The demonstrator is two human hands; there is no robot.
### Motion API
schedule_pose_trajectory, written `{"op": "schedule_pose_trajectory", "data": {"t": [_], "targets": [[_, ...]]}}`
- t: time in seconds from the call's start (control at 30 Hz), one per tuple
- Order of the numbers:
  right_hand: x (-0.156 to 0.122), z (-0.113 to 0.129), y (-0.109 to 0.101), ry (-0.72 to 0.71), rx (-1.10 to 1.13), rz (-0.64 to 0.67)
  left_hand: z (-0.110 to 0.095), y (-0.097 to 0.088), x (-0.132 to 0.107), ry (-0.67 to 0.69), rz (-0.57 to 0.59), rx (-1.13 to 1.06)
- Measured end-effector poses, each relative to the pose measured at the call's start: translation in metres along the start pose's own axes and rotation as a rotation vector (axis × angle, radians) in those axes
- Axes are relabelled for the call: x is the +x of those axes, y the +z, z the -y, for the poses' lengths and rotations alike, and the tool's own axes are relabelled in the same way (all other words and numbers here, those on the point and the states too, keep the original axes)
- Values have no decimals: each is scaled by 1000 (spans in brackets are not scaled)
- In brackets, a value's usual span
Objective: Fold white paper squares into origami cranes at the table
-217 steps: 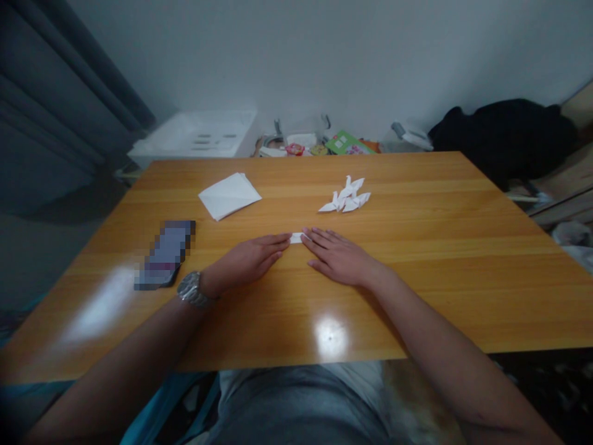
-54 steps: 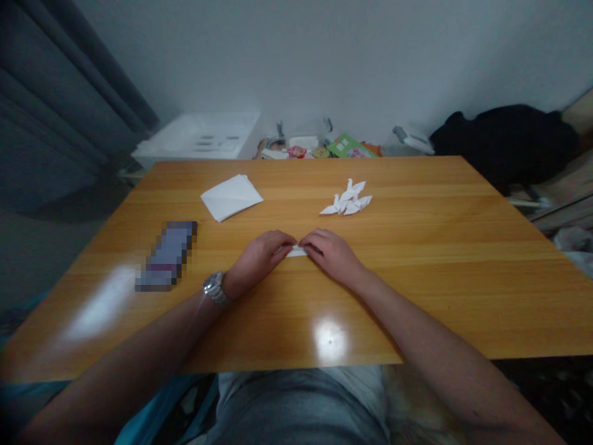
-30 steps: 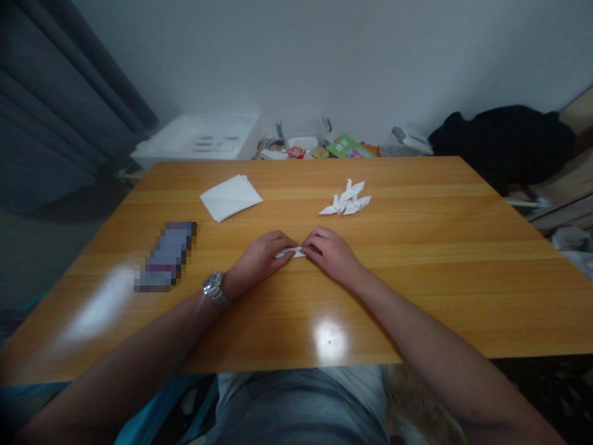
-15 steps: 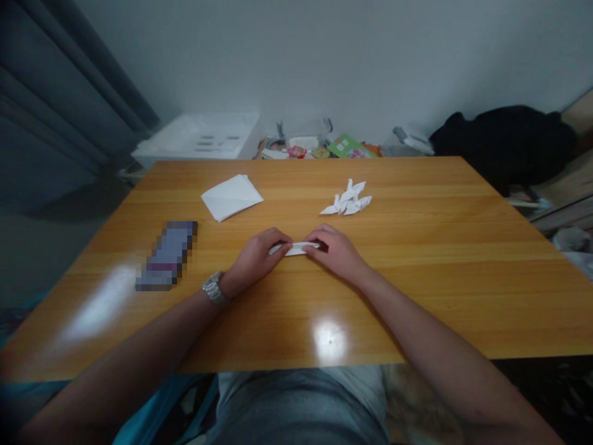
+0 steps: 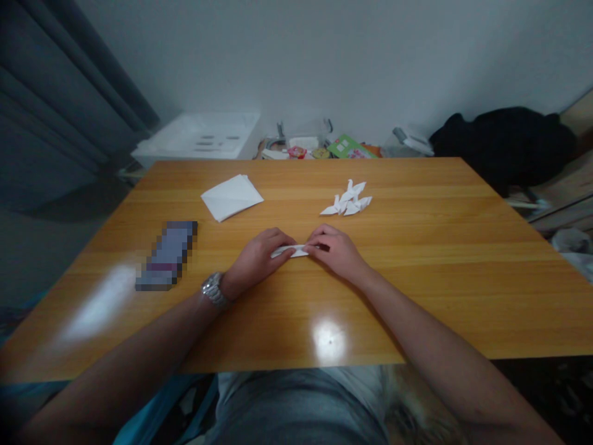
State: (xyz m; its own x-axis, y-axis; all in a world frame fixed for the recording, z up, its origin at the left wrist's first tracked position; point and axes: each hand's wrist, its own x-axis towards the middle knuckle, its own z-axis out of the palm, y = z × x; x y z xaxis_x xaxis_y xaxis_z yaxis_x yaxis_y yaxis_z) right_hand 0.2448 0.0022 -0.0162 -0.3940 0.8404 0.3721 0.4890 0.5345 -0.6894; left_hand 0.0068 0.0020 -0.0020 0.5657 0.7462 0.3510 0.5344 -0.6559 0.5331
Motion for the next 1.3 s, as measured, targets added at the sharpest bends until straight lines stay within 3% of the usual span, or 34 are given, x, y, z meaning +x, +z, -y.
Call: {"op": "schedule_pose_trajectory", "data": {"t": [0.87, 1.3], "targets": [[1, 14, 5, -23, 35, 25, -2, 3, 0, 10, -4, -61], [2, 8, -3, 8, 11, -38, 4, 2, 0, -56, -129, -115]]}}
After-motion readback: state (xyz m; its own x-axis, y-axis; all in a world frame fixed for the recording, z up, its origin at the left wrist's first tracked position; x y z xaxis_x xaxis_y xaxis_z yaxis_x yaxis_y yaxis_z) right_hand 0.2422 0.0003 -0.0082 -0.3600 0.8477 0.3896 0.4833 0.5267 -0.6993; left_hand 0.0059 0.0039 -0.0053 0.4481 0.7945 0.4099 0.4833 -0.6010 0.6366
